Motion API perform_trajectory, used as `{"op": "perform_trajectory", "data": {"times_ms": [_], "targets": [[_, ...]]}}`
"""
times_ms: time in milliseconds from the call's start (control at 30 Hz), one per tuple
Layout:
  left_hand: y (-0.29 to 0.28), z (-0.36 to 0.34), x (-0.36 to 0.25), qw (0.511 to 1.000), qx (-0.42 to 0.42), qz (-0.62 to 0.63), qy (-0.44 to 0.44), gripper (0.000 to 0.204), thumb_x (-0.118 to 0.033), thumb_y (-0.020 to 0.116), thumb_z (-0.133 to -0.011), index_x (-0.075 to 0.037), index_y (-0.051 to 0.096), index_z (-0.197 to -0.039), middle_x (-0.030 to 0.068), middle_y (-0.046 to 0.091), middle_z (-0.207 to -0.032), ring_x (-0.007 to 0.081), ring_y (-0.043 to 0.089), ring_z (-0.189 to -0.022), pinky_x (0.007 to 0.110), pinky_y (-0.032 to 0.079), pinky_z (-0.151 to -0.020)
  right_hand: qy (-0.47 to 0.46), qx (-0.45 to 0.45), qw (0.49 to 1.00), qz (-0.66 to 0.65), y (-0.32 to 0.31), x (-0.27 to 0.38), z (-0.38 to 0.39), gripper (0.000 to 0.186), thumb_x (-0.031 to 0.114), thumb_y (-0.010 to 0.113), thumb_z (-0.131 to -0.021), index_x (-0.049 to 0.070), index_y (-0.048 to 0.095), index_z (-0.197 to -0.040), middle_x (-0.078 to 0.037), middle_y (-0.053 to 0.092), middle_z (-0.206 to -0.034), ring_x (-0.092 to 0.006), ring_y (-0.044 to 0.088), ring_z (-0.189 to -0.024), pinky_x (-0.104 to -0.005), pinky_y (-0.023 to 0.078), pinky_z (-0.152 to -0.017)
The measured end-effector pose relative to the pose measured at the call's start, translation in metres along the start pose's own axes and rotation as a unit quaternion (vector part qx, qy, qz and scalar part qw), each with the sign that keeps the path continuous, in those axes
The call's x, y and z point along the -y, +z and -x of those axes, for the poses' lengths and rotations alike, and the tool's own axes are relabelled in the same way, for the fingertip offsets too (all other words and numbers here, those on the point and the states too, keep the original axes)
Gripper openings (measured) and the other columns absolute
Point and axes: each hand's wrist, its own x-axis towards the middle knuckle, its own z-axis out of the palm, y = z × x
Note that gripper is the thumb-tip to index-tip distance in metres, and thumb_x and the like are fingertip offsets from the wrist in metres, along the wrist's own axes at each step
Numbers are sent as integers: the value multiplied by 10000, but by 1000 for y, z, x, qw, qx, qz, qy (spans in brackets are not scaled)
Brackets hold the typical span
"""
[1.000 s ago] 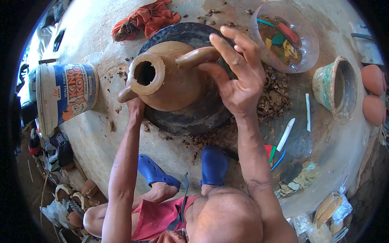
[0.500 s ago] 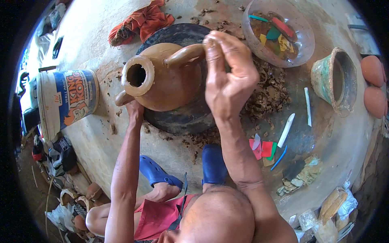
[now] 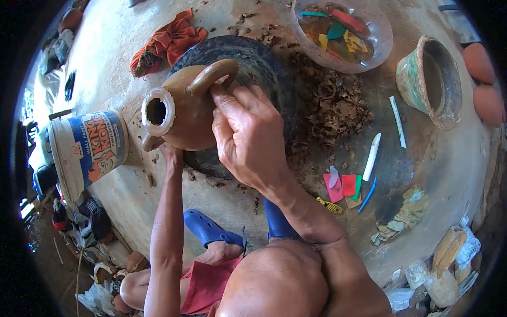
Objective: The person shapes the handles of a clay jug by hand while the jug rotates on a pottery wheel.
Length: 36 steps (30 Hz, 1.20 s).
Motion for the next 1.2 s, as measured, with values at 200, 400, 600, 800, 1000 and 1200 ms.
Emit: {"op": "perform_trajectory", "data": {"times_ms": [200,400,600,800,1000,1200], "targets": [[-5,0,-9,998,-1,-61,11,264,-153,718,-1000,-40,581,-1195,123,700,-1079,250,670,-998,430,528,-888,-111,59,975,185,-26,-11,-9,444,34,736,-786,64,781,-1227,-63,617,-869,-296,606,-814,-407,576,-669],[-2,3,-16,1000,2,11,-10,266,-156,716,-1004,-44,581,-1205,127,702,-1094,251,669,-1013,433,527,-897,-88,-8,995,55,-6,-19,-4,444,27,740,-780,105,798,-1213,-50,594,-847,-274,591,-784,-388,566,-671],[-9,1,-4,1000,0,-9,-8,276,-168,703,-1017,-47,581,-1233,126,700,-1128,238,663,-1040,423,522,-928,-82,35,988,129,-22,-20,-5,514,29,741,-764,143,786,-1263,-38,575,-839,-273,583,-777,-397,570,-686],[-2,3,-5,999,3,-34,4,223,-137,664,-1037,-51,582,-1226,100,687,-1138,213,641,-1052,403,515,-941,-80,54,987,132,-23,-30,1,564,23,735,-781,195,780,-1316,-45,556,-824,-268,578,-773,-391,561,-684],[-4,2,-8,999,-1,20,-34,257,-123,706,-998,-47,580,-1209,116,693,-1134,228,648,-1052,416,516,-937,-102,8,989,103,-11,-38,-1,565,10,741,-769,210,798,-1294,-35,541,-806,-247,556,-754,-373,534,-648],[-5,0,-4,1000,2,-24,-19,304,-132,724,-987,-52,576,-1240,128,697,-1159,253,665,-1068,428,515,-949,-83,-6,994,69,-18,-34,0,568,-15,733,-785,210,797,-1303,-44,512,-780,-256,548,-740,-379,516,-653]]}}
